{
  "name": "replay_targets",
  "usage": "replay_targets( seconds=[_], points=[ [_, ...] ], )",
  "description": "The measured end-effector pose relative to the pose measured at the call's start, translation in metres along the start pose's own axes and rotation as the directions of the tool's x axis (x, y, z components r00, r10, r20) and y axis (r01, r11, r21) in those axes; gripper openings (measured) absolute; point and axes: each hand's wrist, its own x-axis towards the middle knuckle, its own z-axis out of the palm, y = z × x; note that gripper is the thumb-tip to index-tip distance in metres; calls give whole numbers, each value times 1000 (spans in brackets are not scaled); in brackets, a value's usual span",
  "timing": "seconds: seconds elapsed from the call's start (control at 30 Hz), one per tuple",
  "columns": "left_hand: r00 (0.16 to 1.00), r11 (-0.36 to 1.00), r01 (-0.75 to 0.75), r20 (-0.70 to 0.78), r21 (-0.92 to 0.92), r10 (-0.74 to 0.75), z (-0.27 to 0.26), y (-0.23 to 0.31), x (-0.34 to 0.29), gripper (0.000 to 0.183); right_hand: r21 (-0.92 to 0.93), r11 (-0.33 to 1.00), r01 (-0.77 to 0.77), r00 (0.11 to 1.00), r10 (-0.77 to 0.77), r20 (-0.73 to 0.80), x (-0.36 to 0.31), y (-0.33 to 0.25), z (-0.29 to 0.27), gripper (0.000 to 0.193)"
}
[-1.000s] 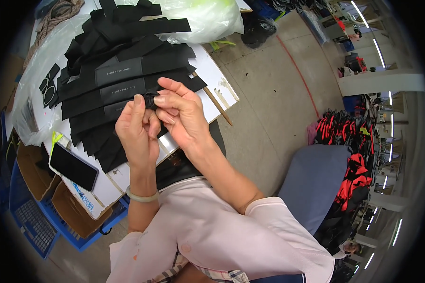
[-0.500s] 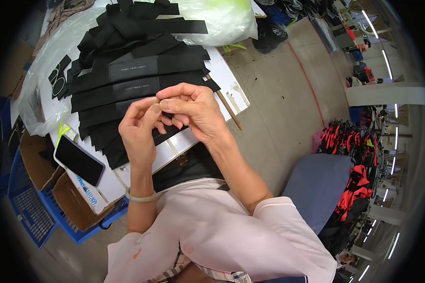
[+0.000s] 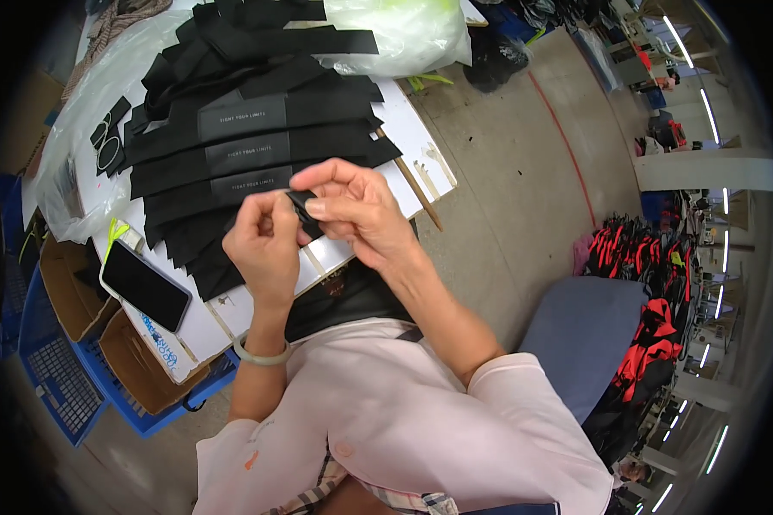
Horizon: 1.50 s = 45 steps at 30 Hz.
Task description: Folding and preparing small black fabric strips using a wooden stick to assist with shaping.
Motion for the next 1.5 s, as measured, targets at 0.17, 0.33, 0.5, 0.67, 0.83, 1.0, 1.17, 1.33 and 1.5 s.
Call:
replay_targets(
  seconds=[0.17, 0.33, 0.5, 0.67, 0.83, 1.0, 1.17, 1.33, 1.5],
  points=[
    [973, 979, 172, 172, -109, -152, -2, 16, -6, 7, -258, 965, 52, 996, -68, -55, -4, -6, 2, 23],
    [947, 932, 274, 238, -237, -218, -4, 12, 2, 15, -419, 885, 206, 977, -211, 33, -11, -11, 4, 27],
    [992, 987, 102, 92, -125, -90, 6, 8, -10, 23, -250, 933, 260, 962, -273, -18, -11, -3, 2, 28],
    [825, 708, 548, 428, -445, -370, -8, 14, 8, 26, -379, 915, 139, 988, -155, -11, -13, -15, 8, 23],
    [813, 538, 582, 421, -609, -403, -15, -8, 5, 18, -843, 387, 372, 684, -729, -33, -8, -3, 3, 23],
    [811, 563, 584, 391, -584, -436, -9, -1, 1, 20, -910, 281, 304, 717, -697, 24, -3, 4, 1, 28],
    [860, 656, 506, 274, -559, -430, -6, 0, -6, 24, -949, 129, 287, 621, -779, 82, 2, 9, 2, 19],
    [883, 671, 463, 238, -579, -404, -6, 4, -7, 25, -873, 208, 441, 641, -754, 144, 5, 10, -15, 21],
    [909, 858, 386, 299, -340, -290, -18, 6, 3, 30, -674, 675, 300, 913, -408, -3, 4, -4, -11, 15]
  ],
)
